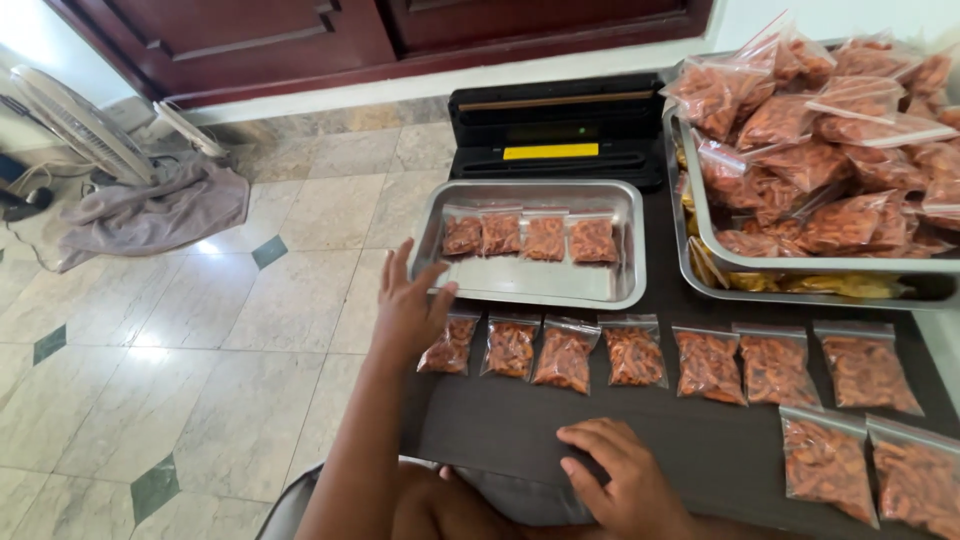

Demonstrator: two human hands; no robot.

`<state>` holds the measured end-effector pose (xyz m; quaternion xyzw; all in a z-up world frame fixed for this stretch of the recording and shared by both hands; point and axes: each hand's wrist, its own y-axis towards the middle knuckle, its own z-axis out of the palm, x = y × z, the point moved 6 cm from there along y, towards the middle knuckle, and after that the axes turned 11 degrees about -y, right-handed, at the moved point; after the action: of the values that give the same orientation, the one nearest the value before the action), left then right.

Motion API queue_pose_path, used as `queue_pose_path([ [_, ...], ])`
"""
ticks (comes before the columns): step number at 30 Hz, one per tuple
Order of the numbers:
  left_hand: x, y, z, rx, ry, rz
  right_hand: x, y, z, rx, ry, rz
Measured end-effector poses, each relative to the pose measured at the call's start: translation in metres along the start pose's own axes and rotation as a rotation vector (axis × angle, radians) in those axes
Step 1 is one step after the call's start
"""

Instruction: Sealing small plastic bags of snacks and arranging them in a metal tray.

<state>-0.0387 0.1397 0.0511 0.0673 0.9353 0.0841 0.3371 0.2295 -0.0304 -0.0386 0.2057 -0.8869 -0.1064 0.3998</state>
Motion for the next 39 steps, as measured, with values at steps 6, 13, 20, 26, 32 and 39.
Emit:
queue_pose_path([
  [6,0.040,0.005,0.033,0.112,-0.023,0.018,-0.001,-0.001,0.003,0.018,-0.037,0.019],
  [13,0.010,-0.020,0.012,0.073,-0.132,0.008,0.000,-0.006,0.003,-0.016,-0.086,0.014],
  [20,0.049,-0.069,0.010,-0.156,-0.060,-0.357,-0.005,0.004,0.004,-0.070,-0.145,-0.029],
  [26,0.070,-0.087,0.053,-0.252,0.035,-0.267,-0.003,0.014,-0.001,0.239,-0.041,0.206],
  [32,0.059,-0.090,0.070,-0.217,0.090,-0.183,0.005,0.029,0.008,0.285,-0.182,0.296],
  [39,0.066,-0.097,0.056,-0.112,0.009,-0.281,-0.011,0.033,0.027,0.161,-0.404,0.273],
])
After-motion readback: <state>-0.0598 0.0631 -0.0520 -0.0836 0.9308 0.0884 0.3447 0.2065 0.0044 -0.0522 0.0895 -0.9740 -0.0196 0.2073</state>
